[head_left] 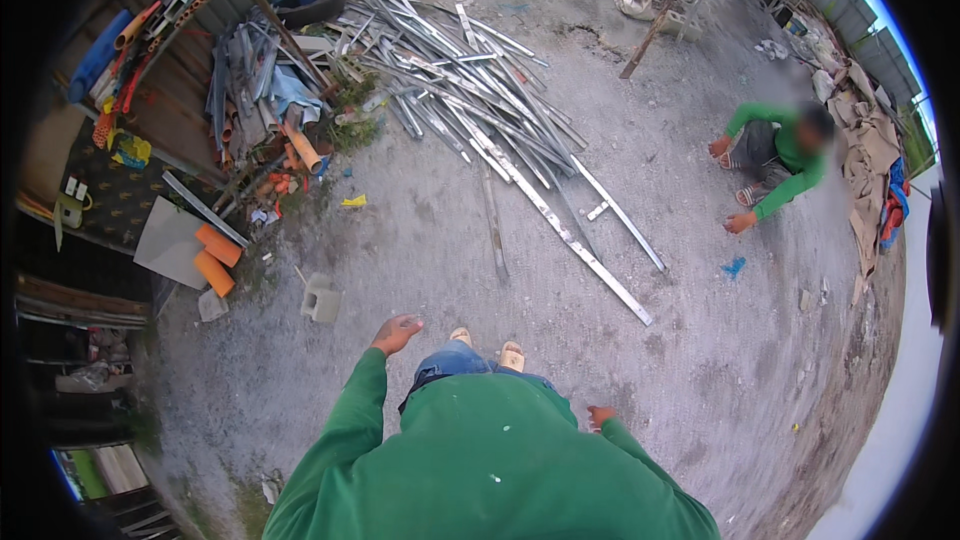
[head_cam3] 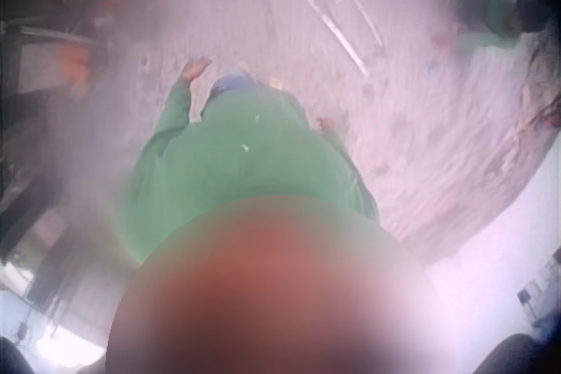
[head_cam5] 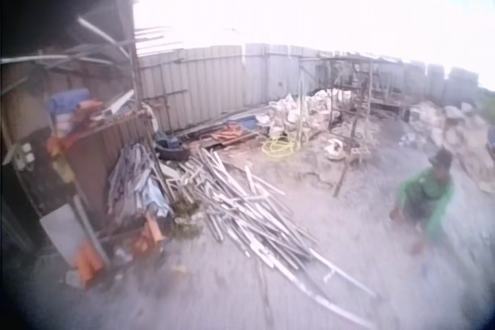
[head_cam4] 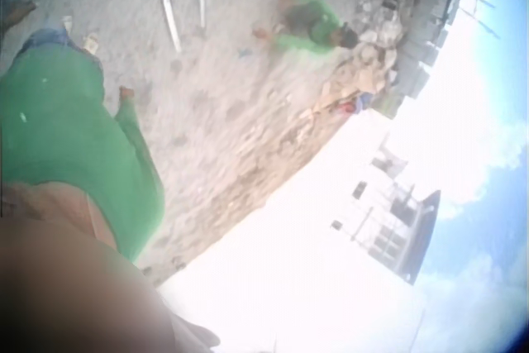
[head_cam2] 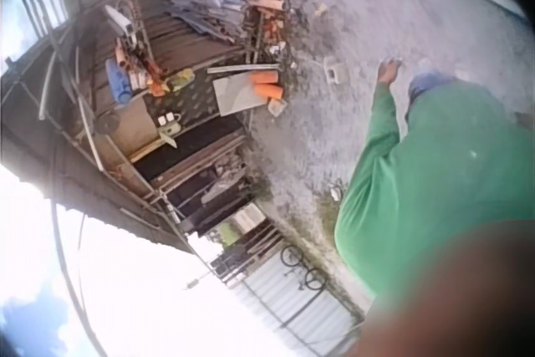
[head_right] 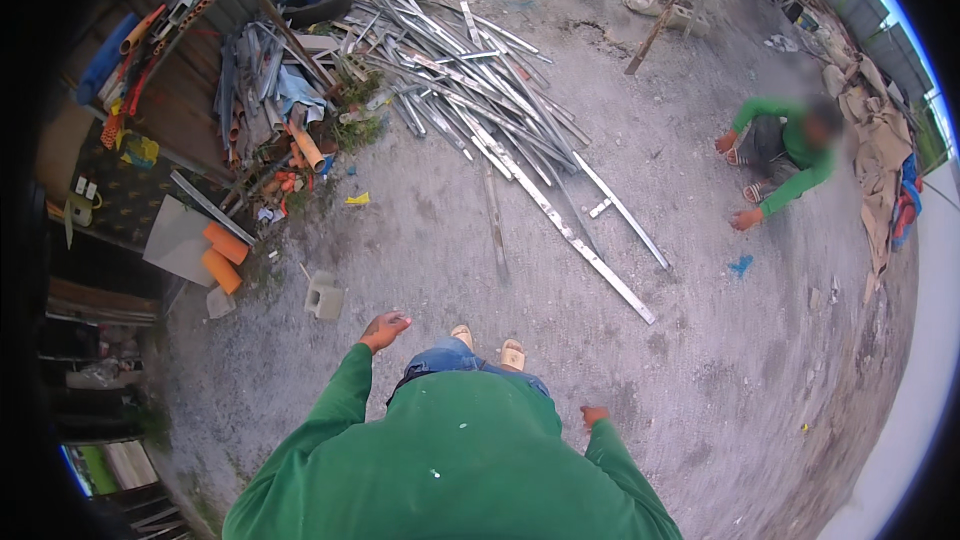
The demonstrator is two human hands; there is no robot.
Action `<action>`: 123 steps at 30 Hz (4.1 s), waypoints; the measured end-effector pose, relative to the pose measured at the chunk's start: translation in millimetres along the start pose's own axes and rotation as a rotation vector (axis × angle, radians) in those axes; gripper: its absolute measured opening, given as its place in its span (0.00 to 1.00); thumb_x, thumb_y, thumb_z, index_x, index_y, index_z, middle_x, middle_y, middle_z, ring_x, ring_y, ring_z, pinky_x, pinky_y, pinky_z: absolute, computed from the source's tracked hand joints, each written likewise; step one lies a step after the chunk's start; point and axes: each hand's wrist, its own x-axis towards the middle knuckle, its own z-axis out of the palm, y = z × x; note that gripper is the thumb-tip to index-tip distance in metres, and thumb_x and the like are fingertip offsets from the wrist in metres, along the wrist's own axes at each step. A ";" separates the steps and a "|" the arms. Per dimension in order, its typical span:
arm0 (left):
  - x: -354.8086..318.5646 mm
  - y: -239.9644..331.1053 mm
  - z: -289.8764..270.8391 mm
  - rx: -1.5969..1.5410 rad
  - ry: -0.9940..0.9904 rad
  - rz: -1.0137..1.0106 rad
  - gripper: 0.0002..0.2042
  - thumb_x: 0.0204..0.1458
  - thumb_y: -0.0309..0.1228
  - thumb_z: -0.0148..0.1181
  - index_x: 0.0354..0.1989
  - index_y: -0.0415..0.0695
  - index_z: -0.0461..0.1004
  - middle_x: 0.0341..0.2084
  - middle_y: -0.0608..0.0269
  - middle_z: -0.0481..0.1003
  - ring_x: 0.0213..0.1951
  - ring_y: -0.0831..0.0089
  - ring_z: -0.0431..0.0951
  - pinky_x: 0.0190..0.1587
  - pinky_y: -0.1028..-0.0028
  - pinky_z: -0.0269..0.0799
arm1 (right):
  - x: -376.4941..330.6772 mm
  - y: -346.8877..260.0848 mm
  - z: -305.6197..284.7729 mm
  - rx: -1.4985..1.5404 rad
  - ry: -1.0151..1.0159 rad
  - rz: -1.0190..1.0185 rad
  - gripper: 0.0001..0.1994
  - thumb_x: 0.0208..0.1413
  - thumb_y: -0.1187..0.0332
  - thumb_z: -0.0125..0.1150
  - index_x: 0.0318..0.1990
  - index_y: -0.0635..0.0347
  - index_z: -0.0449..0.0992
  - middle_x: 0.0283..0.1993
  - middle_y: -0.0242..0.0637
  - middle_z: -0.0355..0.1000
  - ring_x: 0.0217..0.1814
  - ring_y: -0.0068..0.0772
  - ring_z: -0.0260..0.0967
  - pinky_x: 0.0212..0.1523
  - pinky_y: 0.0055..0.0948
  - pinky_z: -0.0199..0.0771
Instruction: The person repeatedly picks up long metal rods from a cluttered pile and carries them to a nearby open area. They place the rods on the ground in a separate, organized pile. The person continues this cycle of picking, carrying, and placing throughout the video.
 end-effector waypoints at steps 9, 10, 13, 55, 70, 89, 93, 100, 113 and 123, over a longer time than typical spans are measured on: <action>-29.6 -132.7 35.6 0.141 -0.178 -0.195 0.31 0.53 0.55 0.57 0.50 0.35 0.74 0.47 0.52 0.76 0.47 0.59 0.77 0.50 0.64 0.70 | -41.6 -44.5 29.4 0.463 0.054 -0.244 0.19 0.55 0.54 0.60 0.48 0.57 0.75 0.38 0.35 0.78 0.31 0.33 0.73 0.29 0.36 0.71; -45.8 -110.1 39.6 0.071 -0.153 -0.278 0.29 0.54 0.54 0.56 0.49 0.37 0.75 0.42 0.57 0.77 0.40 0.64 0.78 0.41 0.65 0.71 | -42.8 -46.9 35.9 0.424 0.092 -0.256 0.19 0.55 0.54 0.61 0.48 0.58 0.75 0.38 0.35 0.78 0.30 0.33 0.74 0.29 0.35 0.71; -61.0 -143.0 58.2 -0.176 -0.044 -0.384 0.27 0.55 0.52 0.56 0.52 0.40 0.74 0.42 0.59 0.77 0.39 0.67 0.78 0.38 0.66 0.71 | -48.8 -71.4 51.7 0.276 0.019 -0.363 0.23 0.54 0.53 0.63 0.49 0.61 0.73 0.38 0.37 0.78 0.32 0.32 0.75 0.27 0.32 0.71; -59.8 -159.3 65.1 -0.194 -0.184 -0.429 0.36 0.54 0.61 0.52 0.63 0.45 0.66 0.55 0.55 0.72 0.49 0.58 0.77 0.45 0.61 0.73 | -87.2 -62.4 59.0 0.319 0.054 -0.229 0.21 0.57 0.49 0.58 0.46 0.59 0.78 0.40 0.35 0.79 0.35 0.34 0.72 0.33 0.39 0.73; -93.2 -154.1 85.0 -0.254 -0.081 -0.435 0.33 0.55 0.60 0.51 0.59 0.45 0.70 0.49 0.60 0.76 0.40 0.64 0.78 0.40 0.64 0.72 | -40.6 -78.7 38.6 0.221 0.102 -0.228 0.22 0.57 0.48 0.57 0.43 0.60 0.77 0.35 0.37 0.78 0.29 0.34 0.72 0.28 0.38 0.69; -182.4 -278.8 139.8 -0.505 0.137 -0.776 0.36 0.54 0.64 0.48 0.48 0.38 0.76 0.41 0.52 0.79 0.38 0.64 0.80 0.35 0.66 0.74 | -32.8 -251.4 43.8 -0.182 -0.103 -0.385 0.21 0.59 0.49 0.55 0.42 0.60 0.76 0.30 0.39 0.77 0.23 0.34 0.72 0.23 0.33 0.68; -192.8 -287.2 117.3 -0.770 0.106 -0.831 0.32 0.53 0.62 0.53 0.51 0.43 0.74 0.38 0.63 0.77 0.35 0.68 0.79 0.32 0.67 0.71 | -48.1 -308.8 76.4 -0.148 -0.036 -0.486 0.23 0.59 0.48 0.54 0.45 0.62 0.75 0.31 0.40 0.76 0.21 0.33 0.71 0.22 0.33 0.69; -154.4 -302.3 27.2 -0.820 0.126 -0.777 0.33 0.55 0.60 0.53 0.59 0.45 0.68 0.52 0.59 0.75 0.43 0.62 0.78 0.43 0.62 0.71 | -84.4 -386.6 176.7 -0.262 -0.032 -0.538 0.23 0.56 0.46 0.59 0.41 0.60 0.76 0.31 0.38 0.76 0.23 0.33 0.73 0.22 0.33 0.71; -22.5 -304.2 -162.1 -0.848 0.245 -0.626 0.32 0.56 0.58 0.54 0.58 0.44 0.70 0.49 0.61 0.76 0.39 0.65 0.78 0.40 0.64 0.71 | -90.5 -455.9 263.2 -0.520 -0.064 -0.442 0.24 0.56 0.42 0.54 0.42 0.52 0.83 0.23 0.37 0.75 0.20 0.33 0.72 0.23 0.35 0.74; 53.6 -256.5 -292.5 -0.657 0.183 -0.661 0.29 0.56 0.54 0.56 0.59 0.46 0.70 0.49 0.61 0.75 0.41 0.63 0.78 0.37 0.64 0.71 | -82.0 -632.4 323.0 -0.318 -0.027 -0.539 0.22 0.55 0.45 0.57 0.37 0.55 0.83 0.22 0.36 0.73 0.16 0.30 0.67 0.20 0.32 0.71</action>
